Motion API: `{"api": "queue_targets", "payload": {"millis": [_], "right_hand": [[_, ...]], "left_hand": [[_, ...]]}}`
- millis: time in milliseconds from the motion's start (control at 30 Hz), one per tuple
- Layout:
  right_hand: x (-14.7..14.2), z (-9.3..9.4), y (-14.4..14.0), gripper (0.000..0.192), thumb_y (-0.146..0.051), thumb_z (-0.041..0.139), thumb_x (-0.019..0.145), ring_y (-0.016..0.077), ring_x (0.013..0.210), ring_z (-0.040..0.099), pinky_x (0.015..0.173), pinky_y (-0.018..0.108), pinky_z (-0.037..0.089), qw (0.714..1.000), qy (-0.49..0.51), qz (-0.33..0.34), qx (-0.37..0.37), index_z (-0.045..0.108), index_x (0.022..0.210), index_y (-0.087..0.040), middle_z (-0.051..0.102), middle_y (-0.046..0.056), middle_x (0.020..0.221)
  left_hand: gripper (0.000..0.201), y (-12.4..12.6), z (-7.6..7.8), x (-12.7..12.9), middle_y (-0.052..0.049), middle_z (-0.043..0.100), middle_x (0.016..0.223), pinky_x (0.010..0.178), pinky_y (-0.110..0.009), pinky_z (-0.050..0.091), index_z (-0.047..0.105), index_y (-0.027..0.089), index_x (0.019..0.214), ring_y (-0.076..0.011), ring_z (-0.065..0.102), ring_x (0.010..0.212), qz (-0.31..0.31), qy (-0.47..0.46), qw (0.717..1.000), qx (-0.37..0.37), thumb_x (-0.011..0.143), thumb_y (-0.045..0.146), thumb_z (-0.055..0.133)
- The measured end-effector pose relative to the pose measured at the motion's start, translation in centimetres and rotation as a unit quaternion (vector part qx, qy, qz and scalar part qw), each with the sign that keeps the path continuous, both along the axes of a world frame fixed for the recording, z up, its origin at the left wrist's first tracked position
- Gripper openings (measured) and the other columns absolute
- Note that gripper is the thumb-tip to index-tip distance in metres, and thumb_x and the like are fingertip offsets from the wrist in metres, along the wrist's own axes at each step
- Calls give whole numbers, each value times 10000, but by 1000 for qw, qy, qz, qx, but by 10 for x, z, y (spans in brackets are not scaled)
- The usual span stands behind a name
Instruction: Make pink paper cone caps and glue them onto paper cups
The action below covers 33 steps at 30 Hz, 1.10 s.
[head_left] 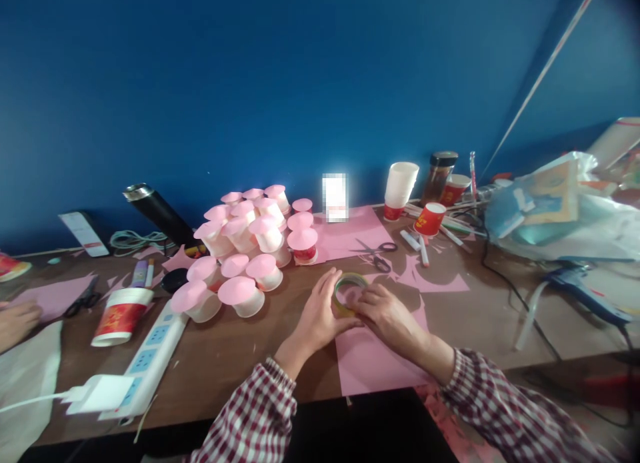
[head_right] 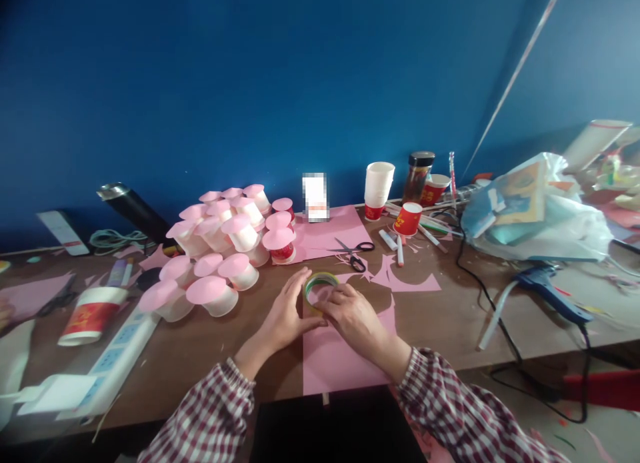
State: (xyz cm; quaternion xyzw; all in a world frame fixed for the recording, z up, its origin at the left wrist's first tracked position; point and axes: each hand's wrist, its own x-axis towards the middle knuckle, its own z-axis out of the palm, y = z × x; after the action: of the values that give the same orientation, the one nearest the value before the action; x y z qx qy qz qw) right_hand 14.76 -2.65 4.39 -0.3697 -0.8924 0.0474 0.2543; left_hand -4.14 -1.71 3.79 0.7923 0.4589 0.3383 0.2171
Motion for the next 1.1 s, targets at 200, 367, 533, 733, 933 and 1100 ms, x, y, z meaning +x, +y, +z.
{"api": "queue_targets", "payload": {"millis": [200,367,533,733,933,1100], "right_hand": [[-2,-1,1,113,-158,529,877,179,811,554,809,340,460,1000,10,-2,-6,632,832,-171,642,37,787],[-2,-2,0,130,-149,501,882,194,841,579,824,360,482,1000,20,-6,-3,624,922,-160,653,61,833],[7,3,-4,362,-203,537,858,242,1130,505,946,427,446,997,60,-44,-8,512,1218,-178,562,113,1221],[44,12,-7,372,-208,535,851,242,1132,511,929,426,465,996,30,-75,-28,514,1222,-197,563,110,1213],[97,15,6,339,-165,536,838,246,1079,545,921,430,457,993,-62,-100,-10,555,1176,-179,605,103,1159],[132,22,25,265,-202,520,851,224,1042,567,902,372,448,984,-109,-134,-39,602,1102,-215,627,80,1122]], "left_hand": [[756,9,-4,2,-139,466,1336,1025,-456,358,373,198,1331,-271,433,1238,-16,-60,995,-76,692,455,687],[739,10,-4,1,-123,462,1341,1030,-440,357,368,208,1333,-253,431,1239,-19,-56,996,-70,700,410,693],[741,11,-4,2,-131,458,1343,1028,-441,356,354,199,1343,-256,430,1237,-25,-46,996,-67,707,377,690],[669,9,1,5,-144,487,1308,1019,-444,366,424,171,1279,-261,451,1218,-13,-6,999,-36,712,433,666],[393,3,1,8,-160,406,1380,1014,-489,361,579,173,1078,-298,369,1280,-17,81,996,17,785,434,581],[335,-7,-1,10,-132,467,1319,1007,-481,375,579,176,1092,-285,394,1246,-20,121,985,119,814,361,567]]}}
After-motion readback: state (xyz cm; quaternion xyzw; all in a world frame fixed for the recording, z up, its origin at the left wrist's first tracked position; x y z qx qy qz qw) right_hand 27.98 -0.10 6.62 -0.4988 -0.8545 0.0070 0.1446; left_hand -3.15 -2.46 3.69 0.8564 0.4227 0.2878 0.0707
